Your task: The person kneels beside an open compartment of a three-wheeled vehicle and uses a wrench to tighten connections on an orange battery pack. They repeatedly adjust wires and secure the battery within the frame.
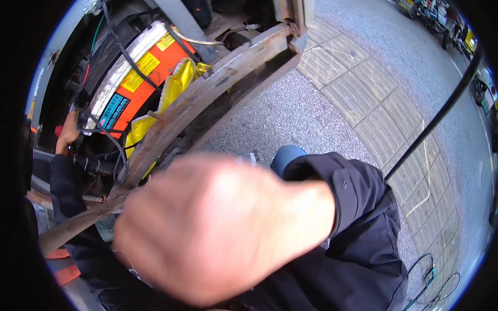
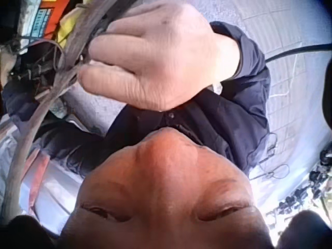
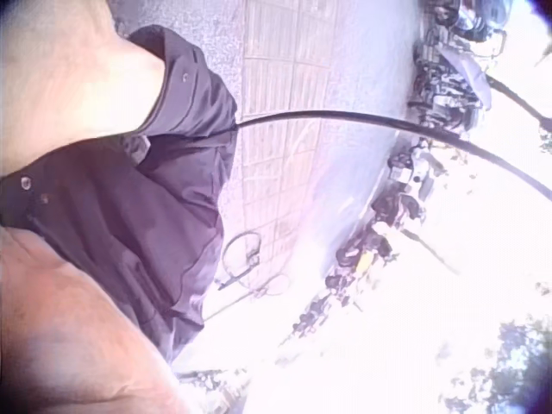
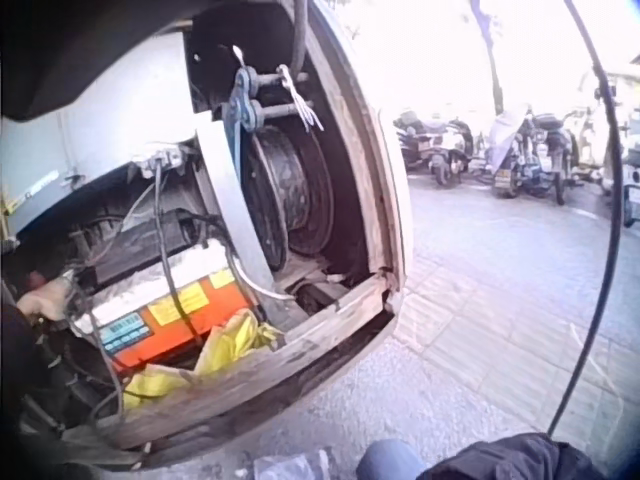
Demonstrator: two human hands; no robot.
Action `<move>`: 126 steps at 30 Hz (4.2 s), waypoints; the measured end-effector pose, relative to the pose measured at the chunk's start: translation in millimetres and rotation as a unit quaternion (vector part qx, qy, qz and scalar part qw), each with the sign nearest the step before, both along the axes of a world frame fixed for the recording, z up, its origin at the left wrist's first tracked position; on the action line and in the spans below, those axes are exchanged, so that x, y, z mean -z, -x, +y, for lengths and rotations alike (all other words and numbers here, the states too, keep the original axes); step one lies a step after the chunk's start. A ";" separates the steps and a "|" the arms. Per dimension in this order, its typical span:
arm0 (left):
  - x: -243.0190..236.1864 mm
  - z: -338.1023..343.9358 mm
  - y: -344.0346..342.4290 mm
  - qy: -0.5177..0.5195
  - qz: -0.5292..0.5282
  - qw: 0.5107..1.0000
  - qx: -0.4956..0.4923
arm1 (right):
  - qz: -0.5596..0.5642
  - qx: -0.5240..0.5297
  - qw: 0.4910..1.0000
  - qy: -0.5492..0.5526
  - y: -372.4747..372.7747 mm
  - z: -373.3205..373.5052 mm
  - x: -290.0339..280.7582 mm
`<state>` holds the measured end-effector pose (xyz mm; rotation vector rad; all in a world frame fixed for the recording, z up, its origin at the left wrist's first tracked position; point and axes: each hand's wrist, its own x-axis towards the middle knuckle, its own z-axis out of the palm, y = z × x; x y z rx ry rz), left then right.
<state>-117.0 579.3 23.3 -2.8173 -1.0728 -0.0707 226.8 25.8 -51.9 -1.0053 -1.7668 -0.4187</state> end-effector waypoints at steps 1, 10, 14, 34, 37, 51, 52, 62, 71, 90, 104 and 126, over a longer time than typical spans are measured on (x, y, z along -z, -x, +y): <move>8.8 9.1 -6.7 -0.049 0.031 0.998 0.010 | 0.001 0.025 0.999 0.039 -13.2 19.7 7.6; -10.0 -45.1 -26.1 0.072 0.040 0.996 -0.030 | 0.167 0.307 0.932 0.093 -118.3 210.5 81.0; -4.6 -40.0 -37.1 0.102 0.020 0.994 -0.023 | 0.195 0.313 0.919 0.141 -137.1 232.3 105.8; -5.1 -58.2 -64.7 0.005 0.070 0.996 -0.055 | 0.209 0.359 0.890 0.188 -125.1 221.1 91.9; -4.0 -62.1 -62.2 0.005 0.046 0.998 -0.043 | 0.204 0.353 0.894 0.184 -123.0 221.0 91.0; -2.5 -56.7 -58.5 0.016 0.067 0.997 -0.041 | 0.203 0.354 0.895 0.179 -124.1 223.5 92.8; -2.2 -54.0 -57.0 0.022 0.061 0.997 -0.031 | 0.203 0.354 0.895 0.178 -124.9 224.2 92.7; -2.2 -59.3 -61.9 0.002 0.044 0.998 -0.047 | 0.203 0.360 0.890 0.192 -122.4 221.4 90.5; -3.6 -57.2 -61.9 0.035 0.053 0.997 -0.044 | 0.196 0.367 0.888 0.195 -125.6 223.8 93.5; -7.0 -72.6 -55.5 0.063 -0.041 0.997 -0.032 | 0.151 0.409 0.873 0.217 -118.0 224.8 92.3; -11.9 -65.3 -59.6 0.090 0.096 0.988 -0.080 | 0.156 0.393 0.880 0.214 -122.2 225.8 92.3; -5.4 -78.6 -66.4 -0.018 0.075 0.996 -0.036 | 0.168 0.397 0.876 0.218 -120.2 221.4 89.4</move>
